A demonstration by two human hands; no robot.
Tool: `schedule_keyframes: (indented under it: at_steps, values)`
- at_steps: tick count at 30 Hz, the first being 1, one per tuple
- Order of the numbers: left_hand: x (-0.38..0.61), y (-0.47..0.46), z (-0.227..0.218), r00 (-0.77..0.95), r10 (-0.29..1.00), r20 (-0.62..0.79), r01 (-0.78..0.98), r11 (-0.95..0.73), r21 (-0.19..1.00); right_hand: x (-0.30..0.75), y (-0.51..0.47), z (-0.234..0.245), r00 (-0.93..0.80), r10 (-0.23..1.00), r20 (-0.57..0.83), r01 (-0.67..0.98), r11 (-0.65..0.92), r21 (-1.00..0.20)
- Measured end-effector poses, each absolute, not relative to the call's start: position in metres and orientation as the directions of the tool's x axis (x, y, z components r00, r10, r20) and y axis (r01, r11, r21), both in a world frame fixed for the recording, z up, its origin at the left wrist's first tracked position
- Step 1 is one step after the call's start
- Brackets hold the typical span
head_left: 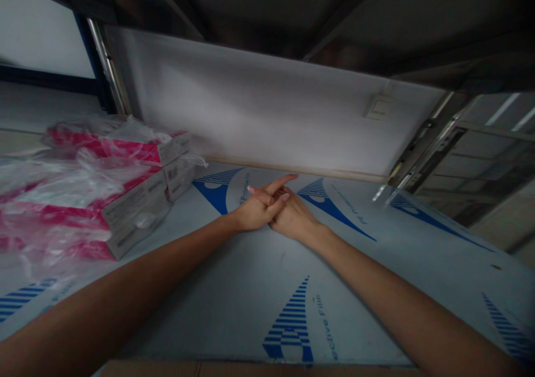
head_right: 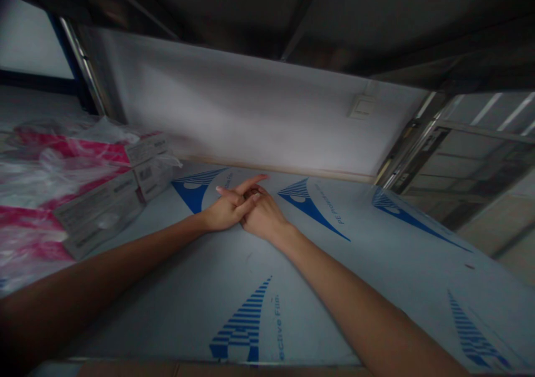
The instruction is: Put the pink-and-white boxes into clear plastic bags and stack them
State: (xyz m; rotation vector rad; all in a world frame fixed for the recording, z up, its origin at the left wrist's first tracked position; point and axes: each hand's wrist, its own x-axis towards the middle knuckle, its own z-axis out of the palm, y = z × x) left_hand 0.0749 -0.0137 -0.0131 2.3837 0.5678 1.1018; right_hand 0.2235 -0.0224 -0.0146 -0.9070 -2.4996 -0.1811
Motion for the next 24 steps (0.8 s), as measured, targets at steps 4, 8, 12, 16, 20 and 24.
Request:
schedule_keyframes:
  at_steps: [4, 8, 12, 16, 20, 24]
  values:
    - [0.071, -0.009, -0.014, 0.620, 0.508, 0.598, 0.185, -0.835, 0.518, 0.221, -0.025, -0.014, -0.674, 0.579, 0.460, 0.653, 0.758, 0.002]
    - [0.070, -0.010, -0.014, 0.526, 0.605, 0.597, 0.168, -0.762, 0.625, 0.216, -0.034, -0.010, -0.597, 0.623, 0.506, 0.756, 0.647, 0.095]
    - [0.076, -0.019, -0.008, 0.406, 0.762, 0.504, 0.046, -0.568, 0.822, 0.208, -0.044, -0.005, -0.540, 0.577, 0.613, 0.799, 0.581, 0.157]
    - [0.077, -0.025, -0.006, 0.495, 0.735, 0.464, 0.063, -0.563, 0.824, 0.206, -0.044, -0.007, -0.614, 0.543, 0.573, 0.750, 0.628, 0.209]
    - [0.075, -0.025, -0.004, 0.571, 0.675, 0.467, 0.082, -0.614, 0.785, 0.210, -0.038, -0.013, -0.646, 0.521, 0.557, 0.717, 0.664, 0.210]
    - [0.073, -0.025, 0.004, 0.587, 0.656, 0.474, 0.091, -0.635, 0.767, 0.210, -0.037, -0.012, -0.623, 0.524, 0.581, 0.722, 0.671, 0.168]
